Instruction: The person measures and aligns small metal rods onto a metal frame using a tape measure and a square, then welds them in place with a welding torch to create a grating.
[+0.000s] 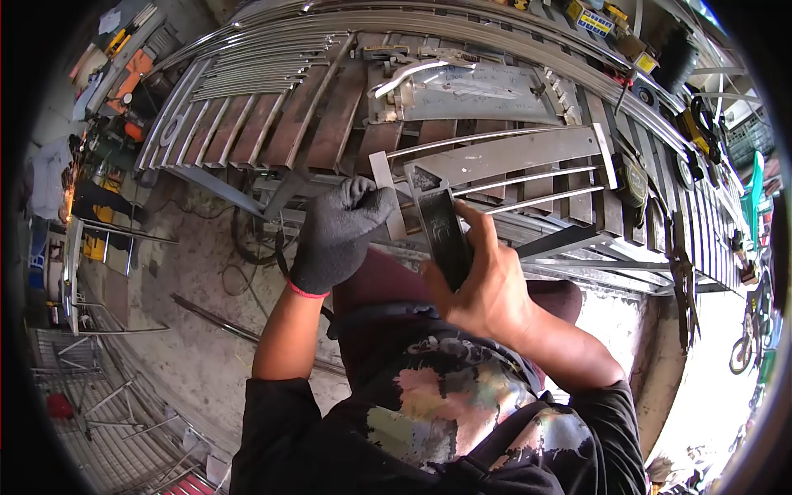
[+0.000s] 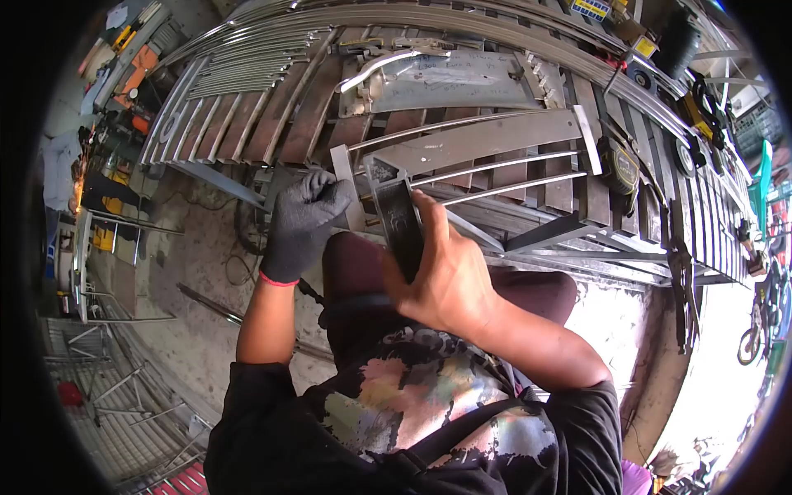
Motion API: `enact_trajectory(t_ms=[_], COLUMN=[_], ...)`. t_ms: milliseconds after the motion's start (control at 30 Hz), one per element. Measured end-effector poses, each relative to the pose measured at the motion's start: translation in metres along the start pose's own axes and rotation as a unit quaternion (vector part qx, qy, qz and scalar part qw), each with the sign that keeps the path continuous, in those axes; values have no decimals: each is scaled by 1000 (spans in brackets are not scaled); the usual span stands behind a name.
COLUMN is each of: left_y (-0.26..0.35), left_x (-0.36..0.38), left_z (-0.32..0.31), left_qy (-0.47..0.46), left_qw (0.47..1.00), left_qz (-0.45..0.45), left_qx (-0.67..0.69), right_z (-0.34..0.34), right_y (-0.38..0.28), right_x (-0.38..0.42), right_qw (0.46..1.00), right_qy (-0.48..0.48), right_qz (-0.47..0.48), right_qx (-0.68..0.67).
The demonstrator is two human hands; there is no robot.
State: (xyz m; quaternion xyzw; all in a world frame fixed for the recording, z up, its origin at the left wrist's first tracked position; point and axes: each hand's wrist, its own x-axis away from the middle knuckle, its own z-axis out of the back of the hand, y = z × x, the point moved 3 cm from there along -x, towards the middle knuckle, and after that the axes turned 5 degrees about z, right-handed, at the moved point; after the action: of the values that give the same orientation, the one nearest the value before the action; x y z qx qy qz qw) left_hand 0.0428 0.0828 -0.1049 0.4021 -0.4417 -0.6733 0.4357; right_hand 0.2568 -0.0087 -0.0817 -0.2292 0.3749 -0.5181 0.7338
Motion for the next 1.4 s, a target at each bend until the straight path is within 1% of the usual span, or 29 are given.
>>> enact_trajectory(t_ms=[33, 167, 200, 300, 367, 467, 500, 567, 600, 700, 733, 833, 933, 1033, 1133, 1267, 1400], left_y=[3, 0, -1, -6, -9, 0, -3, -13, -14, -12, -11, -6, -1, -11, -29, -28, -25], left_x=[2, 10, 11, 13, 13, 12, 12, 12, 12, 10, 10, 10, 9, 6, 2, -1, -5], left_z=[-1, -6, -7, -6, -5, -8, -9, -8, -8, -9, -10, -12, -15, -22, -28, -36, -46], left_qy=[3, 27, 35, 51, 46, 48, 50, 55, 56, 62, 58, 50, 47, 41, 36, 29, 44], left_qw=[1000, 999, 999, 998, 996, 996, 996, 995, 994, 993, 993, 994, 996, 998, 998, 998, 994], left_qz=[-1, 15, 0, -39, -60, -76, -75, -75, -80, -101, -96, -82, -66, -48, -38, -26, -10], left_qx=[5, 43, 23, -28, -44, -13, -16, -25, -40, -28, -33, -46, -40, -10, 17, 51, 95], right_z=[-3, -19, -25, -39, -44, -42, -42, -43, -41, -35, -35, -35, -31, -28, -27, -24, -25], right_y=[-2, -1, 4, 17, 24, 28, 28, 32, 31, 28, 29, 30, 28, 32, 38, 41, 46], right_x=[3, 13, 18, 21, 21, 17, 17, 16, 14, 7, 7, 10, 10, 11, 11, 9, 13], right_qw=[999, 988, 994, 988, 986, 977, 978, 973, 974, 979, 978, 987, 992, 990, 985, 977, 970], right_qy=[17, 30, -1, 34, 38, 47, 42, 47, 45, 31, 33, 2, 6, -17, -3, 47, 55], right_qz=[40, 125, 87, 133, 143, 172, 162, 179, 177, 163, 167, 125, 104, 60, 83, 129, 131], right_qx=[2, 79, 65, 73, 81, 115, 124, 137, 136, 117, 117, 98, 76, 129, 150, 165, 198])
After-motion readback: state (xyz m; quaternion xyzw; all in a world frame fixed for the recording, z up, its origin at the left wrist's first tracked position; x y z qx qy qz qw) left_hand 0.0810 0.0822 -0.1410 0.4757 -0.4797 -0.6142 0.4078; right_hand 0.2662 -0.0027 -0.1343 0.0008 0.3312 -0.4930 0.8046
